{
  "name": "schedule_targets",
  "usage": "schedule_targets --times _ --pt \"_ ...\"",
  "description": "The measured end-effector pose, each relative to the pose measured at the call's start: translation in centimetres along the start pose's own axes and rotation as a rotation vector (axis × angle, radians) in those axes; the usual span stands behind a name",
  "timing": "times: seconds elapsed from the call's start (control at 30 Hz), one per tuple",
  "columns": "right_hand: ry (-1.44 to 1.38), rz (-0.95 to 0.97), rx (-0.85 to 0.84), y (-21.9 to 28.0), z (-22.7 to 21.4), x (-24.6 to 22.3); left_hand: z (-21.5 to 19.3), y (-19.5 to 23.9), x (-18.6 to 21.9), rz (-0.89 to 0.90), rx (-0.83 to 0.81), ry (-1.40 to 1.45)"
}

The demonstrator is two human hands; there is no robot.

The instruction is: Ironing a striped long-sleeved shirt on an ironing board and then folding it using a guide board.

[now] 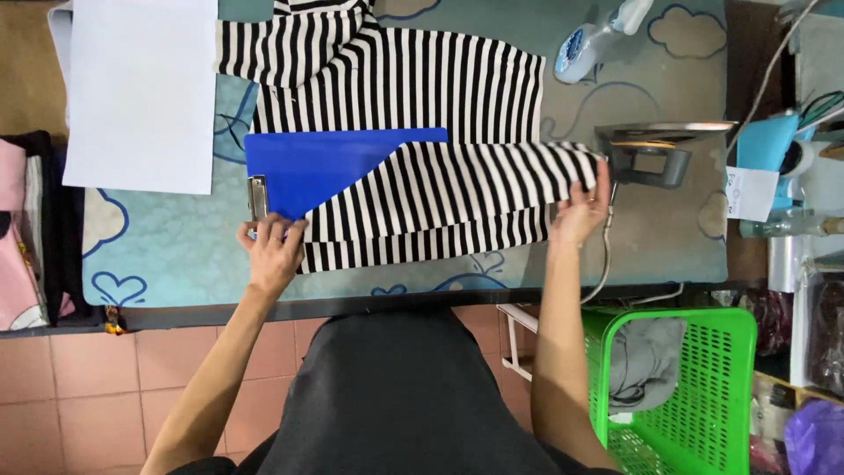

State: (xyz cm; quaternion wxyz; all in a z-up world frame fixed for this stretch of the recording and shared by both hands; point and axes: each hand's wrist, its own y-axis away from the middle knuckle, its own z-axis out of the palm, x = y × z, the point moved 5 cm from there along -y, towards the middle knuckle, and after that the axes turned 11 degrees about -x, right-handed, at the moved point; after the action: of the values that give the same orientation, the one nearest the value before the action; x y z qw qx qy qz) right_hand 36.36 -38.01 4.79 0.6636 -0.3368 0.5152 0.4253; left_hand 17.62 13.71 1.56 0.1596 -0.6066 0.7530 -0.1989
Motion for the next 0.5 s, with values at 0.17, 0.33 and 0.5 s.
schedule_targets --times 0.17,0.33,0.5 --pt "0.166 -0.027 -0.048 0.6 -3.9 1.9 0.1 0.0 0.6 0.149 -0.001 0.042" --pt "0.474 -0.107 0.090 1.5 -6.6 3.7 -1.9 -2.0 1.1 0.145 -0.050 0.078" --pt "1.128 -0.412 -0.190 6.5 2.8 0.5 -3.7 -8.7 3.0 0.038 -0.055 0.285"
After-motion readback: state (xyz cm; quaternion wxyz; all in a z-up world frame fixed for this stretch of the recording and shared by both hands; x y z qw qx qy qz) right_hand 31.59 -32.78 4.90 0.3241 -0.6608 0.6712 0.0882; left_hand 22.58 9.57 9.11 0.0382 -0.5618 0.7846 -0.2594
